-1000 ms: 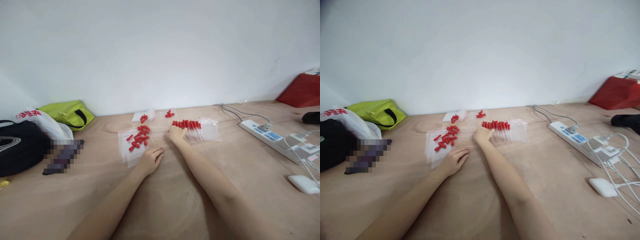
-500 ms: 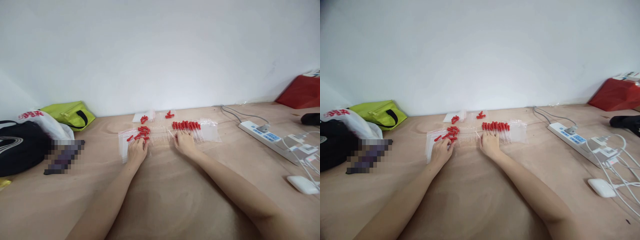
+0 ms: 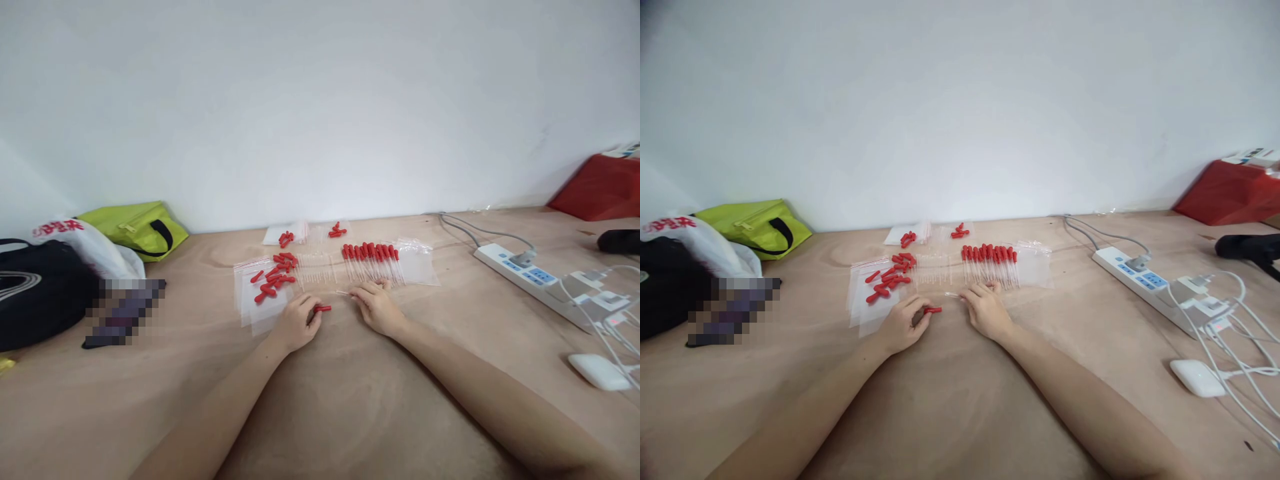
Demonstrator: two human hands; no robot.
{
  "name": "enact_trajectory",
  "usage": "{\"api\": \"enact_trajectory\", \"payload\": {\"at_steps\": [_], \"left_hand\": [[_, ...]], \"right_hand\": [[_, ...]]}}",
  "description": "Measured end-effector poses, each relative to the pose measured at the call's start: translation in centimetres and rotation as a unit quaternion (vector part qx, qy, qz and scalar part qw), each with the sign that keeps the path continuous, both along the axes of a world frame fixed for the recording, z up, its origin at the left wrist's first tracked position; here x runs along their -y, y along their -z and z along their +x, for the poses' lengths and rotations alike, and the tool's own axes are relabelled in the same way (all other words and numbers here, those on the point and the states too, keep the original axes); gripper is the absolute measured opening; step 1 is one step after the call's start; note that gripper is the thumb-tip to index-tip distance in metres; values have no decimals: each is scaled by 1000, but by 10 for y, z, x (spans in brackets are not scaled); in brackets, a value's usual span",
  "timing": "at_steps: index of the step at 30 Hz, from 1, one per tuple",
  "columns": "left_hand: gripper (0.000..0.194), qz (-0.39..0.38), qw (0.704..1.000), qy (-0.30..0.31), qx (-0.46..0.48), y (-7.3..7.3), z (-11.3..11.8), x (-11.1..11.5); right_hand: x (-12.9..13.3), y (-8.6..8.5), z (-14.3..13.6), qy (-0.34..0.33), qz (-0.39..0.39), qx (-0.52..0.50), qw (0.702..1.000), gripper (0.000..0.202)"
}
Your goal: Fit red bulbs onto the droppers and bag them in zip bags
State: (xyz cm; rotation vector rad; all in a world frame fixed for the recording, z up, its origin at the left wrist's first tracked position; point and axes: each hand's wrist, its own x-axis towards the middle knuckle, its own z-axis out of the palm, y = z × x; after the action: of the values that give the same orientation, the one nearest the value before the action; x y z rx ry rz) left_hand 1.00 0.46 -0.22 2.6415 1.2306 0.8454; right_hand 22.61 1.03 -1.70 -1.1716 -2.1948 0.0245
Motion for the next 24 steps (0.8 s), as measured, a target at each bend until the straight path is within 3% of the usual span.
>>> {"api": "enact_trajectory", "payload": {"at_steps": [9, 24], "left_hand": [[12, -83, 994, -42, 49, 2, 5, -5], [13, -53, 997, 4, 62, -1, 6, -2]], "right_hand": [[4, -2, -5, -9, -11, -6, 1000, 20], [6, -7, -6, -44, 0, 5, 999, 23]]}}
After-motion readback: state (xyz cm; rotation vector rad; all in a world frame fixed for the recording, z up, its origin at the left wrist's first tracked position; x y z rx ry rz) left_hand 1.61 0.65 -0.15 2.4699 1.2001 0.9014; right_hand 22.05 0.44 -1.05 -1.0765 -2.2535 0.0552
